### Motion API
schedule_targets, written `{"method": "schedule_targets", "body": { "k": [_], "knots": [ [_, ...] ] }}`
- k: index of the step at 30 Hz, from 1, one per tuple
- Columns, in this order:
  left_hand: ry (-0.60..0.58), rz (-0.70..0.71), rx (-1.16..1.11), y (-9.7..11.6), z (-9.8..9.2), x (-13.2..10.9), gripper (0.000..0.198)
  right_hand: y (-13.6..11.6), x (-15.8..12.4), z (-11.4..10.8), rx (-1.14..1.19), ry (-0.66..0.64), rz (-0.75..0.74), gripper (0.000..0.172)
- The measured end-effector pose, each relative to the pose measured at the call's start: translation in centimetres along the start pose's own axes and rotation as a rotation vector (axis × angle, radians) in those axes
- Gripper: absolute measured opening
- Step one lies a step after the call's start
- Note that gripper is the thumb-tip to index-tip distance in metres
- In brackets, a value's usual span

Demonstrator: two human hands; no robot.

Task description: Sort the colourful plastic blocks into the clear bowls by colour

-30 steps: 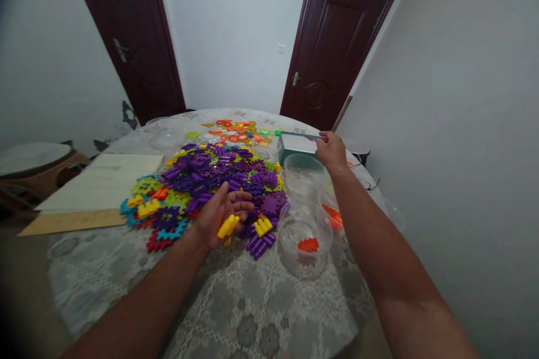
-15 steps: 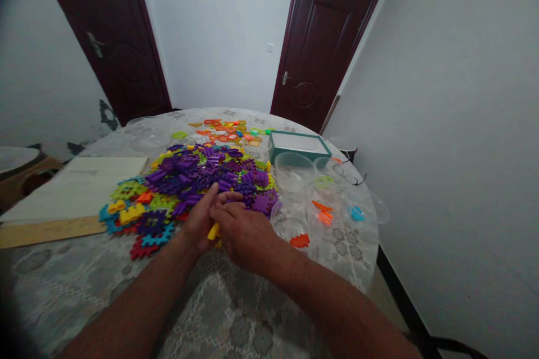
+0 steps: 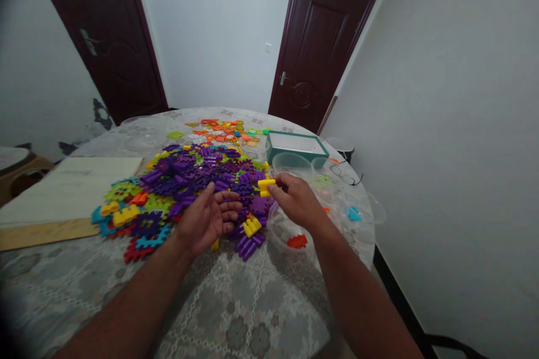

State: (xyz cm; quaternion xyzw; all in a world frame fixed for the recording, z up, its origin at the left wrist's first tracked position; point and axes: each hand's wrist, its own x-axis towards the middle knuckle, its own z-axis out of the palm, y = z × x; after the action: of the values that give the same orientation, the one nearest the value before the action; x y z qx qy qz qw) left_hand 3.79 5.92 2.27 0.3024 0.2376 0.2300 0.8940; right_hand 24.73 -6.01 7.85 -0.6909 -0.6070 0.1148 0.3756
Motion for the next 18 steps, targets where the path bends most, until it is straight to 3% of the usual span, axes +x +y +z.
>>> {"method": "schedule_targets", "body": {
  "k": [6,13,16,18],
  "knots": [
    [0.005,0.019,0.011,-0.2,0.1,0.0,0.056,2.7,-0.1,-1.1,0.095,0.043,0.162,0.023],
    [0.085,0.131,0.057,-0.2,-0.2,0.3,0.052,6.7,3.4,-3.3,-0.278,0.362,0.194,0.028],
    [0.136,0.259,0.254,-0.6,-0.4,0.4,0.043,7.8,4.5,-3.7,-0.388,0.468,0.169,0.032],
    [0.143,0.424,0.535,-1.3,-0.4,0.4,0.031,7.4,4.4,-3.6,-0.403,0.534,0.116,0.036]
  ]
}}
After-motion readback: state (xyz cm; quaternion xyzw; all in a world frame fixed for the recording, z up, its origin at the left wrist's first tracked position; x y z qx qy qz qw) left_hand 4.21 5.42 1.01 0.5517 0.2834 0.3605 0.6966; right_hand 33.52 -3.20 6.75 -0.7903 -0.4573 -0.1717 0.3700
